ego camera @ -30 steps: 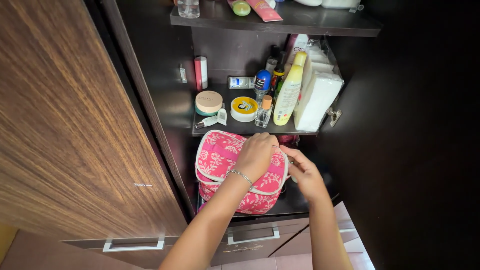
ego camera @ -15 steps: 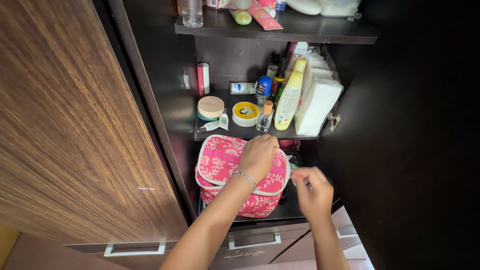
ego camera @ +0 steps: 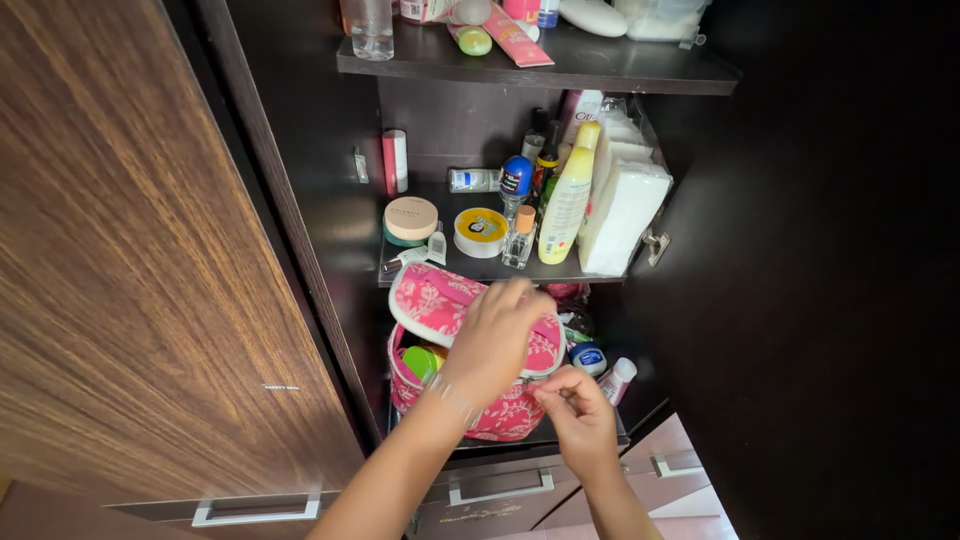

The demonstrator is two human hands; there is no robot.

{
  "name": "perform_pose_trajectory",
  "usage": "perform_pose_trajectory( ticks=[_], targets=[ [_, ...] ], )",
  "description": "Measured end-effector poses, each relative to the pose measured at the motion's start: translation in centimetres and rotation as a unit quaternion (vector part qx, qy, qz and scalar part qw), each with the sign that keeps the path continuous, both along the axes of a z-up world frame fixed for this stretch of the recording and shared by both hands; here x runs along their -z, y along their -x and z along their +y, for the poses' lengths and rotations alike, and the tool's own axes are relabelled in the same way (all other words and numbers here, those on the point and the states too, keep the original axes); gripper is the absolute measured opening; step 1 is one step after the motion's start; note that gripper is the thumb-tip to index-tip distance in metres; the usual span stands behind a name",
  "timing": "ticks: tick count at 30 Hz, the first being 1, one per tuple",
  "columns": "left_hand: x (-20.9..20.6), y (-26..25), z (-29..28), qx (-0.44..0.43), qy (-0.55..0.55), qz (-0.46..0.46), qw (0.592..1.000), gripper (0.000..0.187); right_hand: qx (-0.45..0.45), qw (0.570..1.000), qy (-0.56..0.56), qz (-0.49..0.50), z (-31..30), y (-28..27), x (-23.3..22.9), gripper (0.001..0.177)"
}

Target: The person removes items from a drawer, sorts various bottles and containers on a closet shelf, and packs them into a pink bag.

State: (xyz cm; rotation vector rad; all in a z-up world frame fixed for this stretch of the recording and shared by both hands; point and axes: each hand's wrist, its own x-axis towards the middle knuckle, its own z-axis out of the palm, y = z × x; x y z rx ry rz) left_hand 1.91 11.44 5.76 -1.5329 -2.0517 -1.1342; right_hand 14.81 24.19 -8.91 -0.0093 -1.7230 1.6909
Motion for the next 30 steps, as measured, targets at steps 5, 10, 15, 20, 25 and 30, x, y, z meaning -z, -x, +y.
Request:
perform_pose_trajectory(
  ticks=[5,10,15,20,25,30],
  targets=[
    [0.0,-3.9,-5.4,0.048,0.052,-0.048,0.996,0.035,-0.016,0.992,0.127,0.005,-0.2,0.5,-0.5,0.013],
    [4.8,-3.6,-5.2,0.033,0.003,-0.057,0.998,0.018,-0.004,0.997,0.072,-0.016,-0.7,0.1,-0.4,0.016],
    [7.2,-3.0,-4.7,0.017,-0.087,-0.075,0.993,0.027,0.122,0.962,-0.245,0.024,-1.1,-1.0,-3.7,0.018],
    [7.4,-3.1,-4.8,0.015,-0.12,-0.099,0.988,0.03,0.2,0.896,-0.397,-0.012,-2.8,0.6,-7.2,0.035],
    [5.8,-4.0,-5.9,-0.123,-0.145,0.032,0.981,0.029,0.223,0.888,-0.402,-0.005,-1.6,1.1,-5.4,0.024],
    [7.0,-2.2,-7.9,-0.271,-0.207,0.029,0.94,0.027,0.258,0.898,-0.354,-0.033,0.9,1.2,-4.5,0.02]
  ],
)
